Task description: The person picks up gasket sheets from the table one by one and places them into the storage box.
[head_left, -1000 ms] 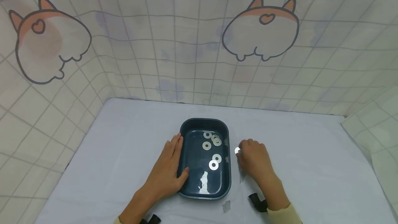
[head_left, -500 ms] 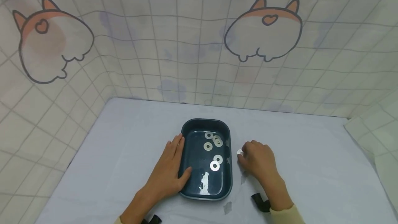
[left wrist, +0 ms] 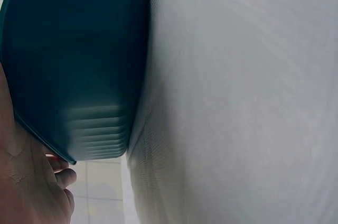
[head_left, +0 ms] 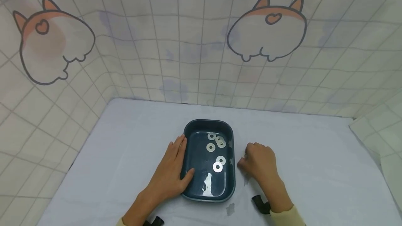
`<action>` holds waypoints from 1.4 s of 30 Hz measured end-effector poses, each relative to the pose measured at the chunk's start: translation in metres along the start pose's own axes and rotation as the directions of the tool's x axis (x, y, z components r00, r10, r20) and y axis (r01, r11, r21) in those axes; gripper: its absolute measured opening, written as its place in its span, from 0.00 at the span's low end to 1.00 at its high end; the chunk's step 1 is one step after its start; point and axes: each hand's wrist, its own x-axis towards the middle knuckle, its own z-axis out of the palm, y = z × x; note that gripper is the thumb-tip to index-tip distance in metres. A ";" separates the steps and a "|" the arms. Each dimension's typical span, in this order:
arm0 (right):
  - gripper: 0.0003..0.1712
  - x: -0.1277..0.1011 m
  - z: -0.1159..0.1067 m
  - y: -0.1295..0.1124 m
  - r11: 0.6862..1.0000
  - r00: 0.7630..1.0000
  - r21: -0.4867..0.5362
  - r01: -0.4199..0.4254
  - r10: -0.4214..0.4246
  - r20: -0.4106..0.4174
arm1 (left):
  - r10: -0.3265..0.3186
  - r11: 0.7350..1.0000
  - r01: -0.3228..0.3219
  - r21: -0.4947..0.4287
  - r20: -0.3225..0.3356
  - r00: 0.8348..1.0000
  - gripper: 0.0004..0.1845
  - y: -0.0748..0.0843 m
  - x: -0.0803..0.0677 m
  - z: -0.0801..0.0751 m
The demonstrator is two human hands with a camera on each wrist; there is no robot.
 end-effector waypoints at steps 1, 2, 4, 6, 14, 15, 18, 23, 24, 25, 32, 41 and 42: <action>0.11 0.000 0.001 0.000 1.000 1.000 -0.002 -0.004 0.004 -0.003 | 0.001 1.000 -0.001 -0.001 0.002 1.000 0.51 0.000 0.000 0.000; 0.11 0.000 0.001 0.000 1.000 1.000 -0.002 -0.010 0.010 -0.005 | 0.000 1.000 0.000 0.001 0.005 1.000 0.51 0.000 0.001 0.000; 0.13 0.000 0.003 -0.001 1.000 1.000 0.002 -0.026 0.026 -0.010 | -0.002 1.000 0.002 -0.003 0.008 1.000 0.51 0.001 0.001 0.000; 0.14 0.000 0.005 -0.002 0.999 0.999 0.004 -0.048 0.048 -0.015 | -0.003 1.000 0.003 -0.003 0.009 1.000 0.51 0.001 0.002 0.001; 0.12 0.004 0.008 -0.005 0.998 0.998 0.021 -0.051 0.052 -0.023 | -0.014 1.000 0.013 -0.008 -0.010 1.000 0.51 -0.002 -0.001 0.000; 0.11 0.004 0.007 -0.006 0.999 0.999 0.027 -0.041 0.042 -0.021 | -0.018 1.000 0.018 -0.008 -0.014 1.000 0.51 -0.002 -0.001 -0.001; 0.10 0.003 0.004 -0.004 0.999 1.000 0.038 -0.028 0.029 -0.013 | -0.017 1.000 0.017 -0.014 -0.008 1.000 0.51 -0.002 -0.001 -0.001; 0.09 0.002 0.002 0.001 0.998 1.000 0.056 -0.015 0.015 -0.007 | -0.013 1.000 0.013 -0.023 0.004 1.000 0.51 0.000 0.000 0.000; 0.09 0.002 0.002 0.002 0.998 1.000 0.056 -0.011 0.012 -0.005 | -0.014 1.000 0.014 -0.022 0.005 1.000 0.51 0.000 0.000 0.000; 0.09 0.002 0.002 0.003 0.998 1.000 0.058 -0.010 0.010 -0.001 | -0.014 1.000 0.014 -0.020 0.005 1.000 0.51 0.001 0.000 0.000; 0.10 0.000 0.001 0.005 0.998 1.000 0.059 -0.006 0.006 0.000 | -0.008 1.000 0.008 -0.018 0.008 1.000 0.51 0.001 0.001 0.001; 0.09 0.000 -0.001 0.007 0.997 0.999 0.074 0.033 -0.032 -0.010 | -0.016 1.000 0.016 -0.011 0.017 1.000 0.51 0.002 0.000 0.000; 0.09 0.000 0.000 0.008 0.996 0.999 0.074 0.048 -0.047 -0.012 | -0.017 1.000 0.017 -0.007 0.017 1.000 0.51 0.002 0.001 0.000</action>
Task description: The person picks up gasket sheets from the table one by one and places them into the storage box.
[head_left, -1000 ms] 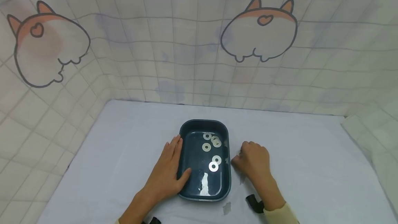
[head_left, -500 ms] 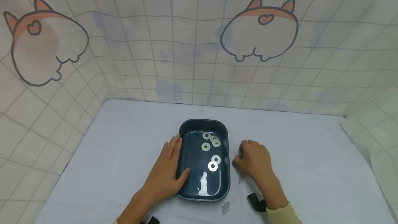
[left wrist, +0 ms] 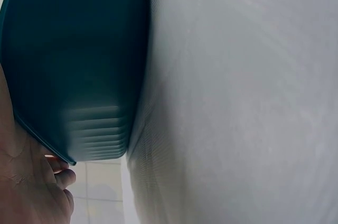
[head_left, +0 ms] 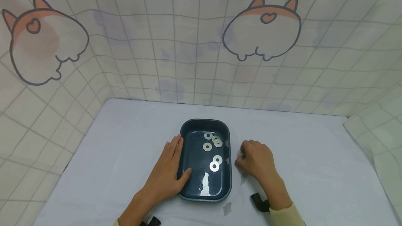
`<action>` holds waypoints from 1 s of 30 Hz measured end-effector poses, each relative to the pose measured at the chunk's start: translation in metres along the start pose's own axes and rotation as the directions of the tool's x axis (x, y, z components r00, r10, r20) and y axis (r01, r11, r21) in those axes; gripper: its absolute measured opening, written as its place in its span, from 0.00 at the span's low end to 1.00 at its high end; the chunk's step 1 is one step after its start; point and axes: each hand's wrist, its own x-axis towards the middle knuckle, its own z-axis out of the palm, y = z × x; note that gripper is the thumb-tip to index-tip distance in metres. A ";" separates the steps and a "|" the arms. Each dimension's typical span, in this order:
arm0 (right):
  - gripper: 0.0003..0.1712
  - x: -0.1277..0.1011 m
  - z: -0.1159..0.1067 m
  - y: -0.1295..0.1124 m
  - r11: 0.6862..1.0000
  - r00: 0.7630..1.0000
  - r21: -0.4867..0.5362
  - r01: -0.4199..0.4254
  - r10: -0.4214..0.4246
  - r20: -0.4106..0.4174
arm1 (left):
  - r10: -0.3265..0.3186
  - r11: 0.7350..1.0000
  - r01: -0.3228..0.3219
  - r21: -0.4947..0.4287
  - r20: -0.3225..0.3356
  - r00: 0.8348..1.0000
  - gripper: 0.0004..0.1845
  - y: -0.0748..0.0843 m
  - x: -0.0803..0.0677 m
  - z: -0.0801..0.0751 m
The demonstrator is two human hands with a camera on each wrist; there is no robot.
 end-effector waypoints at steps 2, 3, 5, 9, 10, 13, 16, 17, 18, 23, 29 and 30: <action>0.09 0.000 0.000 0.002 1.000 1.000 -0.001 0.031 -0.031 0.002 | -0.001 1.000 0.001 0.004 -0.008 1.000 0.51 0.001 0.000 0.001; 0.09 0.001 0.001 0.003 0.999 0.999 0.000 0.043 -0.043 0.004 | 0.004 1.000 -0.003 0.005 -0.013 1.000 0.51 0.001 0.001 0.001; 0.10 0.001 0.001 0.005 0.998 0.998 0.004 0.057 -0.057 0.013 | 0.017 1.000 -0.017 0.002 -0.025 1.000 0.51 0.001 0.001 0.001; 0.12 0.002 0.003 0.009 0.998 0.997 0.020 0.066 -0.067 0.035 | 0.022 1.000 -0.022 0.007 -0.025 0.999 0.51 0.000 0.000 0.001; 0.12 0.002 0.003 0.009 0.997 0.997 0.018 0.072 -0.073 0.035 | 0.020 1.000 -0.019 0.011 -0.022 1.000 0.51 0.000 0.000 0.000; 0.12 0.001 0.003 0.010 0.995 0.995 0.007 0.098 -0.098 0.016 | 0.008 1.000 -0.007 0.021 -0.008 1.000 0.51 -0.001 -0.001 0.000; 0.11 0.000 0.001 0.010 0.994 0.994 -0.008 0.111 -0.111 -0.008 | 0.012 1.000 -0.012 0.020 -0.005 1.000 0.51 -0.001 0.000 0.000; 0.12 0.000 0.000 0.010 0.994 0.994 -0.006 0.111 -0.111 -0.011 | 0.013 1.000 -0.013 0.020 -0.004 1.000 0.51 -0.001 0.000 0.000; 0.12 -0.001 -0.001 0.009 0.994 0.994 -0.003 0.110 -0.110 -0.012 | 0.013 1.000 -0.013 0.021 -0.005 1.000 0.51 -0.001 -0.001 0.000; 0.12 -0.003 -0.009 0.007 0.995 0.994 0.007 0.104 -0.104 -0.020 | 0.017 0.999 -0.017 0.030 -0.012 1.000 0.51 -0.001 -0.002 -0.001; 0.11 -0.007 -0.019 0.005 0.991 0.989 -0.001 0.132 -0.132 -0.063 | 0.026 0.999 -0.025 0.030 -0.030 0.999 0.51 -0.001 -0.001 0.000; 0.11 -0.007 -0.020 0.005 0.990 0.988 -0.002 0.139 -0.138 -0.071 | 0.028 0.999 -0.027 0.031 -0.035 0.999 0.52 -0.001 -0.001 0.000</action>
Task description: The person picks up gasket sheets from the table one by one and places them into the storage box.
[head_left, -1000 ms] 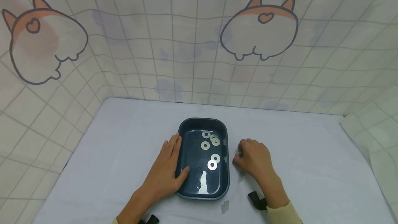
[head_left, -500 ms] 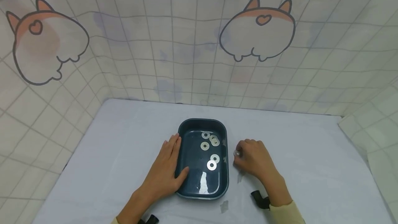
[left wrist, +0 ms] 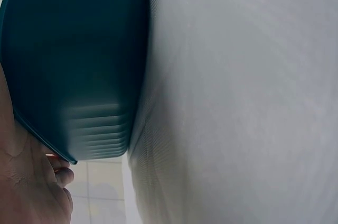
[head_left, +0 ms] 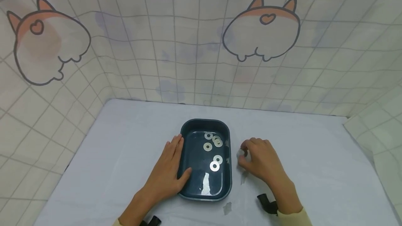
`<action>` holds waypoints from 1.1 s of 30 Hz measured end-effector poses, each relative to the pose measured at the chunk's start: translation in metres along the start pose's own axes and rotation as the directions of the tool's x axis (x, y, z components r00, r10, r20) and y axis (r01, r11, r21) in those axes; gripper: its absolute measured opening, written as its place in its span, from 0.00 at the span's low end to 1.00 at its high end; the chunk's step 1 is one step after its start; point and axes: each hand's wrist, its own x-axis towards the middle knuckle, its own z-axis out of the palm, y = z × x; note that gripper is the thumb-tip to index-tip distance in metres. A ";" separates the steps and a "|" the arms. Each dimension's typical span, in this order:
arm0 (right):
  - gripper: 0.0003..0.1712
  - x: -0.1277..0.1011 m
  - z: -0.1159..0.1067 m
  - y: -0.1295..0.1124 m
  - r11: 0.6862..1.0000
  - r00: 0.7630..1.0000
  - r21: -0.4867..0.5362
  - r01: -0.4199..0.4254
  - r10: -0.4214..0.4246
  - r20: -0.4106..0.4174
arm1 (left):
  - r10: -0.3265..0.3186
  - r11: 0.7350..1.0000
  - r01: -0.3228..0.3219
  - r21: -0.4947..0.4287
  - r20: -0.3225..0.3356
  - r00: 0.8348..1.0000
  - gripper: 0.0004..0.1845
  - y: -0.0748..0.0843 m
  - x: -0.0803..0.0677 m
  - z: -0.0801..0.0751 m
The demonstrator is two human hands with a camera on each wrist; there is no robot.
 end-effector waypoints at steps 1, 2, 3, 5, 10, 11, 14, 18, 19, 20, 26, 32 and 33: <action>0.10 0.000 -0.001 0.000 1.000 1.000 0.001 0.006 -0.006 -0.009 | 0.002 1.000 -0.002 0.001 -0.004 1.000 0.52 0.000 0.000 0.000; 0.10 0.000 -0.002 -0.001 1.000 1.000 0.001 0.011 -0.011 -0.016 | 0.004 1.000 -0.004 0.001 -0.008 1.000 0.52 0.000 0.001 0.000; 0.10 -0.001 -0.003 -0.001 1.000 1.000 0.001 0.016 -0.016 -0.022 | 0.004 1.000 -0.004 0.001 -0.010 1.000 0.52 0.000 0.001 0.000; 0.10 -0.001 -0.005 -0.003 1.000 0.999 0.002 0.024 -0.023 -0.035 | 0.002 1.000 -0.002 0.002 -0.007 1.000 0.52 0.000 0.002 0.000; 0.10 -0.002 -0.008 -0.009 0.999 0.998 0.011 0.042 -0.041 -0.055 | 0.014 1.000 -0.014 -0.008 -0.019 1.000 0.51 0.000 0.002 0.001; 0.10 -0.003 -0.008 -0.011 0.999 0.997 0.011 0.044 -0.043 -0.059 | 0.016 1.000 -0.016 -0.011 -0.020 1.000 0.50 0.001 0.002 0.001; 0.10 -0.004 -0.011 -0.016 0.999 0.996 0.010 0.042 -0.041 -0.076 | 0.010 1.000 -0.010 -0.016 -0.004 1.000 0.51 0.001 0.001 0.001; 0.10 -0.004 -0.015 -0.022 0.999 0.995 0.024 0.036 -0.034 -0.093 | -0.008 1.000 0.008 -0.011 0.022 1.000 0.51 0.000 0.001 0.001; 0.10 -0.003 -0.016 -0.023 0.999 0.995 0.029 0.035 -0.033 -0.096 | -0.010 1.000 0.010 -0.010 0.026 1.000 0.51 0.000 0.001 0.001; 0.10 -0.002 -0.017 -0.024 0.999 0.995 0.034 0.036 -0.032 -0.098 | -0.010 1.000 0.011 -0.010 0.026 1.000 0.51 0.000 0.001 0.000; 0.11 0.001 -0.021 -0.030 0.997 0.994 0.055 0.049 -0.043 -0.105 | 0.006 1.000 -0.006 -0.010 -0.012 1.000 0.52 0.000 0.002 0.000; 0.12 0.004 -0.027 -0.037 0.995 0.994 0.061 0.082 -0.077 -0.081 | 0.029 1.000 -0.029 -0.008 -0.036 0.999 0.52 -0.001 0.001 0.002; 0.12 0.004 -0.028 -0.039 0.994 0.993 0.055 0.091 -0.086 -0.079 | 0.032 0.999 -0.032 -0.007 -0.037 0.999 0.52 -0.002 0.001 0.002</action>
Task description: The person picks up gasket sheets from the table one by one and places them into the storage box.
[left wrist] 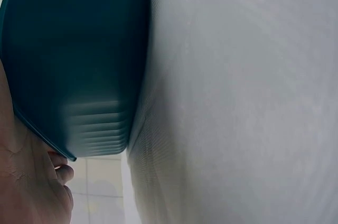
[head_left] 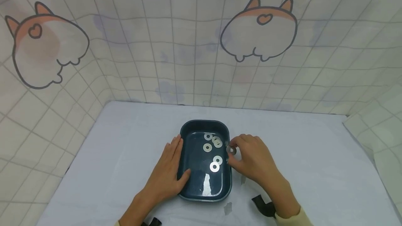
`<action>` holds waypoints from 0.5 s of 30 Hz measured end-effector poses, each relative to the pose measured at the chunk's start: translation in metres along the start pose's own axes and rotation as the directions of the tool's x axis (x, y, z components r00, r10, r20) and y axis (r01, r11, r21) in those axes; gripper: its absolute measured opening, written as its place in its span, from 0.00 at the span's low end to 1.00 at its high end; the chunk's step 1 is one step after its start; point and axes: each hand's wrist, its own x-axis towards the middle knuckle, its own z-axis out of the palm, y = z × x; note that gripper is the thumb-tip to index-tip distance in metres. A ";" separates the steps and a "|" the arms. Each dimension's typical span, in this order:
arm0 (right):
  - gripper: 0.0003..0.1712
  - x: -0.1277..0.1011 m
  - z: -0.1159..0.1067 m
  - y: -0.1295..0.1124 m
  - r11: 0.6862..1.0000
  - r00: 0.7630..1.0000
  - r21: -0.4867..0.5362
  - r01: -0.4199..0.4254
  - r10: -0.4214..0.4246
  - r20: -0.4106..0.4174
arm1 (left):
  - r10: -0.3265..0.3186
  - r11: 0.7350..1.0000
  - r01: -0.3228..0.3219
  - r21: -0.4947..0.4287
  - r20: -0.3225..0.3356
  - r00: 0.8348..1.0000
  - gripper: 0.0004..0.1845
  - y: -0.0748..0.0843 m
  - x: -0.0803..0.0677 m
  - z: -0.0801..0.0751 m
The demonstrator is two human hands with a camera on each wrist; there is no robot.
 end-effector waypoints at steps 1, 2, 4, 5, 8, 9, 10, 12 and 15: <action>0.12 0.000 -0.001 -0.001 1.000 1.000 -0.008 0.008 -0.008 0.001 | -0.001 1.000 0.001 -0.001 0.005 1.000 0.52 0.000 0.000 0.000; 0.12 0.001 -0.002 -0.002 1.000 1.000 -0.015 0.015 -0.015 0.001 | -0.003 1.000 0.003 0.001 0.009 1.000 0.52 0.000 0.000 0.001; 0.12 0.002 -0.004 -0.004 0.999 0.999 -0.026 0.032 -0.032 0.000 | -0.011 1.000 0.011 0.002 0.019 1.000 0.51 0.000 -0.001 0.001; 0.12 0.002 -0.005 -0.005 0.999 0.999 -0.029 0.039 -0.039 0.001 | -0.016 1.000 0.016 0.002 0.026 1.000 0.51 0.000 0.000 0.002; 0.12 0.004 -0.007 -0.008 0.998 0.998 -0.031 0.057 -0.057 0.014 | -0.030 1.000 0.030 0.003 0.042 0.999 0.51 0.000 0.000 0.002; 0.12 0.006 -0.007 -0.009 0.998 0.998 -0.032 0.063 -0.062 0.018 | -0.029 1.000 0.028 0.004 0.039 0.999 0.51 0.000 0.000 0.002; 0.12 0.007 -0.008 -0.010 0.997 0.998 -0.032 0.066 -0.065 0.022 | -0.029 1.000 0.029 0.002 0.038 0.999 0.51 0.000 0.000 0.002; 0.12 0.009 -0.009 -0.012 0.997 0.997 -0.031 0.071 -0.070 0.028 | -0.024 1.000 0.024 0.002 0.035 0.999 0.51 0.000 0.000 0.002; 0.11 0.012 -0.009 -0.015 0.996 0.996 -0.032 0.085 -0.084 0.036 | -0.028 1.000 0.028 0.001 0.033 0.999 0.51 0.000 0.000 0.000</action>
